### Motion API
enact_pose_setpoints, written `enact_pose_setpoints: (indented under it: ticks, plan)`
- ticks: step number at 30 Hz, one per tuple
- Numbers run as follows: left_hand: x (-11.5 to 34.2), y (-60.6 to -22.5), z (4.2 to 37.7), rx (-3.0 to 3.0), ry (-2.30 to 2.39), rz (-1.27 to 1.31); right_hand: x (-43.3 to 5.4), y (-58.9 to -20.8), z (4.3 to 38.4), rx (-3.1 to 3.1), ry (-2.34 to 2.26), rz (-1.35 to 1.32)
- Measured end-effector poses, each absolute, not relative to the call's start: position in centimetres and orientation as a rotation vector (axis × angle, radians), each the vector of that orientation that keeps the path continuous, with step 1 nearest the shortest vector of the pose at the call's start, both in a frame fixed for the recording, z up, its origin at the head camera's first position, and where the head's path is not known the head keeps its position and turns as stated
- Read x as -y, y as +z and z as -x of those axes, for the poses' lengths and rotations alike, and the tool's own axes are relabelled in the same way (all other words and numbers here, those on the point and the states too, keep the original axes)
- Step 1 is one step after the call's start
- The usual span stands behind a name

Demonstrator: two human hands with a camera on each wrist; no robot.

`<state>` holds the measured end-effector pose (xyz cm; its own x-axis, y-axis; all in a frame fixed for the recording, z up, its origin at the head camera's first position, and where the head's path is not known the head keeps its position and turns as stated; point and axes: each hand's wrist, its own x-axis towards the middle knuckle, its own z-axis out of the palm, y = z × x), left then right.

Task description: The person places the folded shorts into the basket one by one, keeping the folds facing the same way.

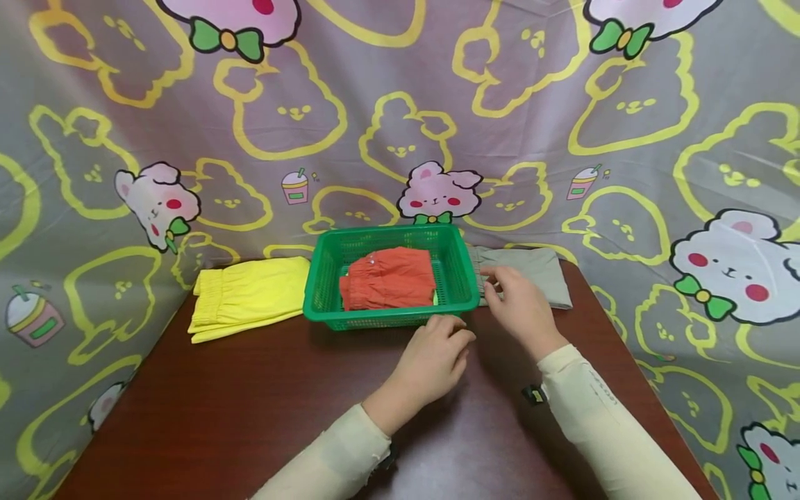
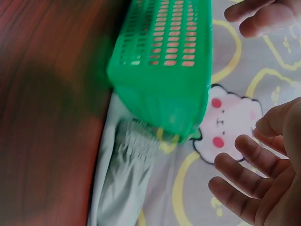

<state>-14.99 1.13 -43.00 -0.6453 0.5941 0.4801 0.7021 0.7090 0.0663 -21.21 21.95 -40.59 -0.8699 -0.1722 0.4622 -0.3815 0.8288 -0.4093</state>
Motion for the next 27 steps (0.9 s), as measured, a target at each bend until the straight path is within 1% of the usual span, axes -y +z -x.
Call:
enact_pose_setpoints:
  ticks: [7,15,21,27]
  plan:
    - [-3.1,-43.9,14.9,2.517,-0.323,1.015,-23.9,-41.6,22.2,2.662,0.703,-0.340]
    - [-4.8,-44.8,15.5,2.592,-0.227,1.050,-26.2,-43.1,23.5,2.735,0.709,-0.245]
    - [-6.2,-44.9,16.6,2.694,-0.376,1.120,-27.4,-44.4,24.5,2.785,0.683,-0.190]
    - [-7.3,-45.4,17.6,2.757,-0.494,1.149,-28.1,-44.6,25.2,2.837,0.666,-0.150]
